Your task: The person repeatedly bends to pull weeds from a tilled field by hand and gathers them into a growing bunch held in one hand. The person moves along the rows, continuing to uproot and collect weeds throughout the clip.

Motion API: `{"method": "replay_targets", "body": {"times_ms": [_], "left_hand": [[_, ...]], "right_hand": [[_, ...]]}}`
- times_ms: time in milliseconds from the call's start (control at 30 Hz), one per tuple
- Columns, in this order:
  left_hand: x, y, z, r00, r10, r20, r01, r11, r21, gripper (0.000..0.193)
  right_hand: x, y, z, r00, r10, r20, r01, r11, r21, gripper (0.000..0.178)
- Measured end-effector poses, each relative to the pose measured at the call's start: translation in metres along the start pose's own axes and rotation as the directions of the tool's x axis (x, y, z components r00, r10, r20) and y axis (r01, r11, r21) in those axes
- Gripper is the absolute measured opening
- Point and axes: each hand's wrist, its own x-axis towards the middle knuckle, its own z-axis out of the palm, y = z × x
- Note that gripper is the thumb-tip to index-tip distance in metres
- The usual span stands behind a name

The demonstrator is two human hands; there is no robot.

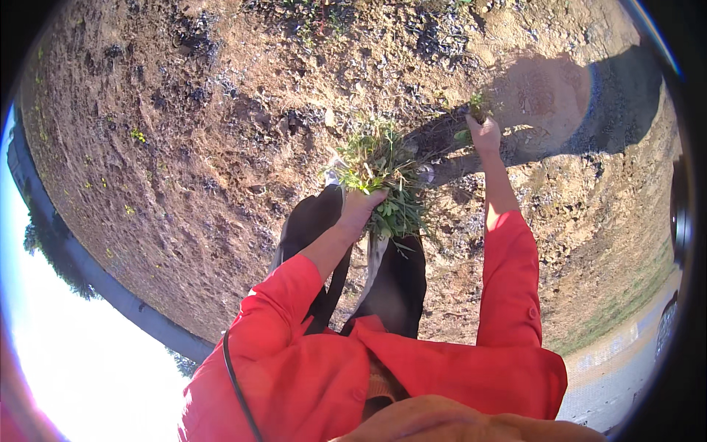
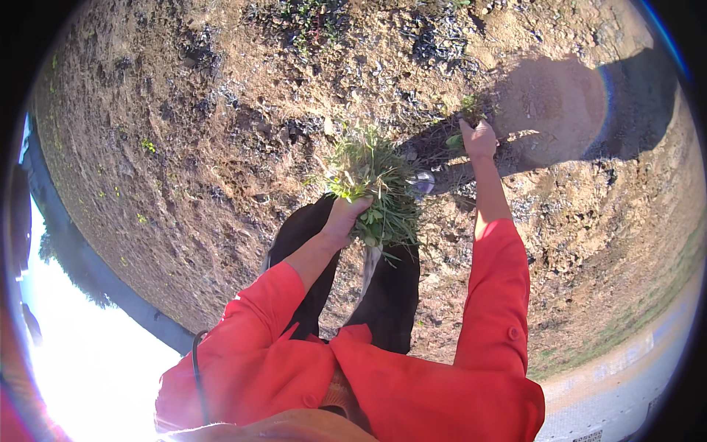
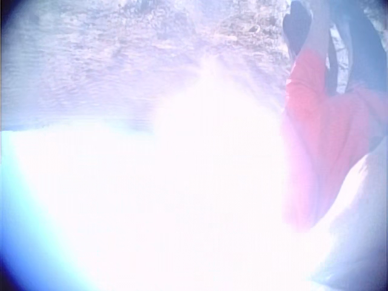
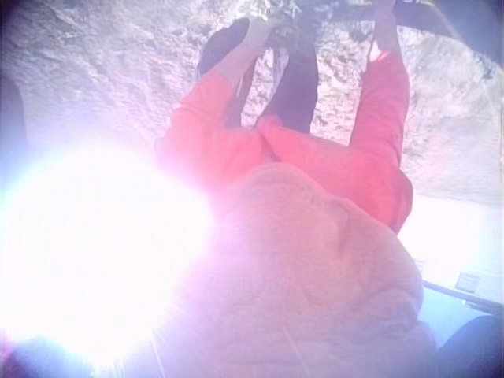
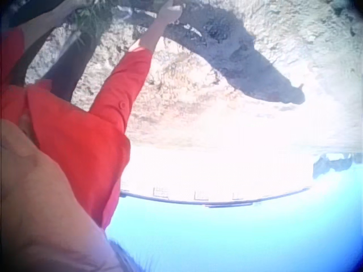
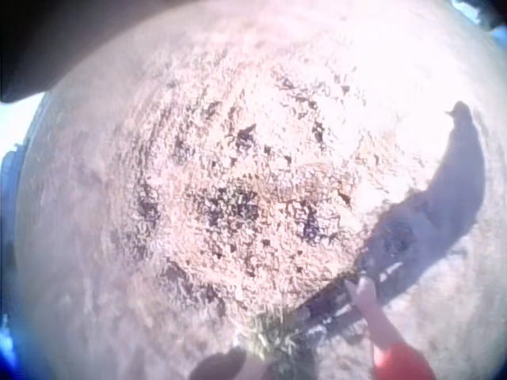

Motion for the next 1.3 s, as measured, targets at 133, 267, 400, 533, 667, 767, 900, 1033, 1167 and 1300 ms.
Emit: {"method": "replay_targets", "body": {"times_ms": [133,267,400,533,667,767,900,1033,1167,1300], "left_hand": [[-0.022,0.066,0.016,0.992,0.112,-0.054,-0.111,0.993,0.028,0.031],[0.007,0.100,-0.017,0.999,-0.014,-0.039,0.021,0.983,0.185,0.035],[0.037,0.146,-0.036,0.995,0.100,0.005,-0.100,0.992,0.079,0.037],[0.053,0.176,-0.067,1.000,0.011,0.028,-0.025,0.792,0.610,0.073],[0.044,0.224,-0.081,0.997,-0.071,0.001,0.066,0.933,0.354,0.076],[0.037,0.255,-0.089,0.993,-0.111,0.044,0.088,0.928,0.361,0.082],[0.057,0.219,-0.095,0.993,0.046,-0.108,0.013,0.870,0.493,0.078],[0.068,0.207,-0.105,0.999,0.037,-0.010,-0.031,0.944,0.328,0.081],[0.084,0.186,-0.104,0.998,0.061,-0.033,-0.041,0.904,0.425,0.082],[0.084,0.190,-0.091,0.980,0.184,-0.077,-0.118,0.846,0.520,0.083]], "right_hand": [[0.024,-0.096,0.026,0.993,-0.086,0.076,0.101,0.971,-0.216,0.032],[0.060,-0.184,0.103,0.895,-0.394,0.209,0.446,0.786,-0.429,0.017],[0.094,-0.262,0.212,0.730,-0.573,0.372,0.683,0.626,-0.376,0.008],[0.152,-0.263,0.294,0.738,-0.598,0.314,0.660,0.543,-0.519,0.031],[0.166,-0.277,0.321,0.772,-0.388,0.503,0.624,0.316,-0.715,0.018],[0.181,-0.275,0.319,0.736,-0.302,0.606,0.676,0.290,-0.677,0.017],[0.183,-0.309,0.328,0.705,-0.270,0.656,0.708,0.336,-0.622,0.014],[0.180,-0.369,0.299,0.759,-0.245,0.603,0.640,0.456,-0.619,0.013],[0.207,-0.376,0.239,0.803,-0.458,0.381,0.592,0.543,-0.595,0.027],[0.248,-0.342,0.190,0.911,-0.353,0.213,0.411,0.744,-0.527,0.037]]}}
